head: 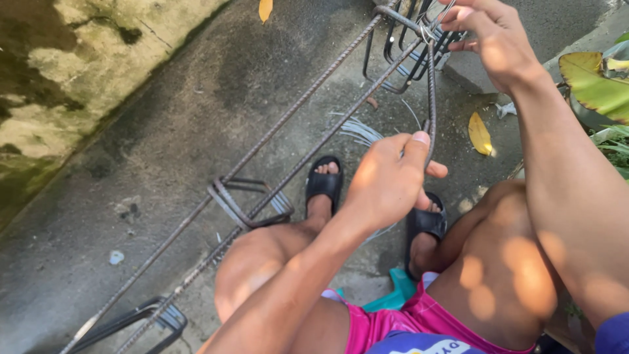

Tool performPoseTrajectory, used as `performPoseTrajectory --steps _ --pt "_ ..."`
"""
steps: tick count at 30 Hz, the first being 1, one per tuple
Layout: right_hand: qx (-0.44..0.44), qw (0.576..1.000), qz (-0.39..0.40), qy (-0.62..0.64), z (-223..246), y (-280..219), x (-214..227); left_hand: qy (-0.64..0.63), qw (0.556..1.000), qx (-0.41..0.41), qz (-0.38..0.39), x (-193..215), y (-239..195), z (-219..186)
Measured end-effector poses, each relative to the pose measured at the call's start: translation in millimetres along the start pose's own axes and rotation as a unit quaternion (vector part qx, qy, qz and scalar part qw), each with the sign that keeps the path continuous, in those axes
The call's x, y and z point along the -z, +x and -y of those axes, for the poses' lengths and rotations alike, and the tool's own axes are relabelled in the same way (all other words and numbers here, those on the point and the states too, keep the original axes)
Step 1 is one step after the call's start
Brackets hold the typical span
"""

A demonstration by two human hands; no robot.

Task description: The person sits on a small stool and ties a rebar cage using thin metal wire. They repeatedly wrap the wire around intersecting rebar rods and twist it by hand to secure the structure.

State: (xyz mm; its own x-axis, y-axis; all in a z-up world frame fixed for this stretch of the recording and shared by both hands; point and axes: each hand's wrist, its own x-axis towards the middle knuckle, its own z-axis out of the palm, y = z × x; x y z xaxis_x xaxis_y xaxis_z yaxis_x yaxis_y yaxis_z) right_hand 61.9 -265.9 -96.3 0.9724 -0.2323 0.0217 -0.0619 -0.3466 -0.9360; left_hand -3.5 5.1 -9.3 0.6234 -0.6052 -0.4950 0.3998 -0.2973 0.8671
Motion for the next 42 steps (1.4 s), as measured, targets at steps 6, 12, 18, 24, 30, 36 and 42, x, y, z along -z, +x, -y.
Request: performPoseTrajectory --steps 6,12,18,24,30,36,42 --pt "0.015 0.996 -0.048 0.070 -23.6 14.5 -8.6 0.072 0.997 0.007 0.005 -2.0 -0.7 0.4" --pt "0.143 0.987 -0.035 -0.065 -24.3 19.3 -10.8 0.092 0.996 0.010 0.010 2.4 -1.1 -2.0" --pt "0.187 0.973 -0.019 -0.135 -26.5 27.0 -12.2 0.145 0.989 -0.006 0.007 2.5 -0.7 -1.8" --pt "0.203 0.968 0.000 -0.149 -30.6 37.0 -15.9 0.143 0.990 -0.003 0.012 2.7 -2.8 -6.0" --pt "0.240 0.890 0.014 -0.388 -5.5 40.9 -41.9 0.155 0.988 -0.010 0.015 3.1 -2.5 -6.6" --pt "0.114 0.815 0.105 -0.558 14.9 42.7 -66.1 0.151 0.988 -0.017 0.009 4.1 -0.1 -1.6" --pt "0.103 0.835 0.068 -0.536 3.1 46.9 -73.1 0.144 0.990 0.002 0.007 6.5 -3.5 -7.5"
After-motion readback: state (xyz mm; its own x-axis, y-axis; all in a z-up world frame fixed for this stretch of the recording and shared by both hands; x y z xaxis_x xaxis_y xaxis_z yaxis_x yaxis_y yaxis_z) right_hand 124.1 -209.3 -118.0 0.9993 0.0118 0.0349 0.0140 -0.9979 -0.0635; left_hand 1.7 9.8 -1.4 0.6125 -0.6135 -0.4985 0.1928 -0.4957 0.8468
